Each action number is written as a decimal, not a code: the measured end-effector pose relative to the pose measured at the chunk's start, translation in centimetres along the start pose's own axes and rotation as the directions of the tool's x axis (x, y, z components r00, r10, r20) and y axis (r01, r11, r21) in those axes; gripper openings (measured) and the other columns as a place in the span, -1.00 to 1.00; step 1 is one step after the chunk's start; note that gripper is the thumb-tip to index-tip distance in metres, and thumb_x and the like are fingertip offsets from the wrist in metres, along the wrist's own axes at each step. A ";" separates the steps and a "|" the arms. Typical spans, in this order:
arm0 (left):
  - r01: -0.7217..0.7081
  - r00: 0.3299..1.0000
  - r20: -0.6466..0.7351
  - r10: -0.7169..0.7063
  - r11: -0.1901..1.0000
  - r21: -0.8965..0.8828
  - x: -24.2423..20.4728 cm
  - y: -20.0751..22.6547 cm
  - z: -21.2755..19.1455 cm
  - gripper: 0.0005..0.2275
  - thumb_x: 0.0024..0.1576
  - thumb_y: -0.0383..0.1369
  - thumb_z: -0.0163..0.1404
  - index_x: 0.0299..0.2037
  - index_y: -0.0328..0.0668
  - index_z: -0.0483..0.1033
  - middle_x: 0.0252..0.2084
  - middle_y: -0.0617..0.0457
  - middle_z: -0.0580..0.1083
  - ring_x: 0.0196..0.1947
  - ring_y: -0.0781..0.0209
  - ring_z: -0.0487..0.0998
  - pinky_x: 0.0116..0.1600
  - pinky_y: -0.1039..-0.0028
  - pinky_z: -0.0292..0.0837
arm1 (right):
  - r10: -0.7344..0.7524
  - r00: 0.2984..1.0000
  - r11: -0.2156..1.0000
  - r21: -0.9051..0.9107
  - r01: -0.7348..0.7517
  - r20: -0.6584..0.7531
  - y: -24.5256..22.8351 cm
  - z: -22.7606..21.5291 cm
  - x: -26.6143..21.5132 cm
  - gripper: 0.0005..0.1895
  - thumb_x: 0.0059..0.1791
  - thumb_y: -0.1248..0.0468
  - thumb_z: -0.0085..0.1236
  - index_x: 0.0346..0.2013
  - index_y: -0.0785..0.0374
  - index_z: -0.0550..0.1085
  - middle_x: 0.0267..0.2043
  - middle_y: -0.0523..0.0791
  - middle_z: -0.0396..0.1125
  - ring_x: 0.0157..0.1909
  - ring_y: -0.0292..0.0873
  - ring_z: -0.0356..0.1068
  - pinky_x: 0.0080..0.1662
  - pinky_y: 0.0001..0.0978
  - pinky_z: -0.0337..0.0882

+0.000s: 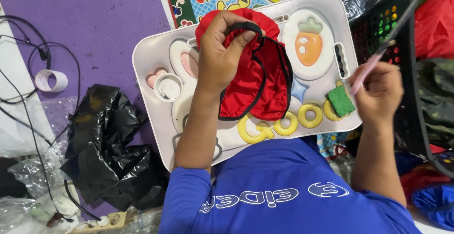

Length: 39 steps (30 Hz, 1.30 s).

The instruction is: The person organizes various items on a rabbit-themed surface, places several objects into a black plastic bag, and then uses shears to trim the edges of a red fabric item.

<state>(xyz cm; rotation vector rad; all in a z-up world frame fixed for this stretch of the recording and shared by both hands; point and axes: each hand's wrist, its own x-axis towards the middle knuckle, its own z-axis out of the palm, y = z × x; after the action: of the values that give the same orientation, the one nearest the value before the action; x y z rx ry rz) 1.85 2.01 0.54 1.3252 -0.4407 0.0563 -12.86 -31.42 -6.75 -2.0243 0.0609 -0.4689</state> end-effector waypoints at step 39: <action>-0.286 0.952 -0.055 0.302 0.936 0.205 -0.2 1.7 2.0 -0.96 0.23 -0.52 0.09 -0.21 -0.34 0.52 -0.22 -0.08 0.63 -0.19 0.08 0.70 -0.01 0.39 0.60 | -0.045 0.978 0.998 0.055 0.035 0.203 -7.6 6.5 -1.1 -0.64 -0.22 0.33 0.49 -0.21 0.27 0.52 -0.58 -0.14 0.35 -0.50 -0.20 0.31 -0.23 -0.40 0.34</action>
<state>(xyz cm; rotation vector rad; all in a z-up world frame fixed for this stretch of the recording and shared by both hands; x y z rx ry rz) 0.66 0.60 2.35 1.4336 -0.5688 0.4149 -12.77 -22.06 -3.21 -2.0157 -0.1166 -0.2823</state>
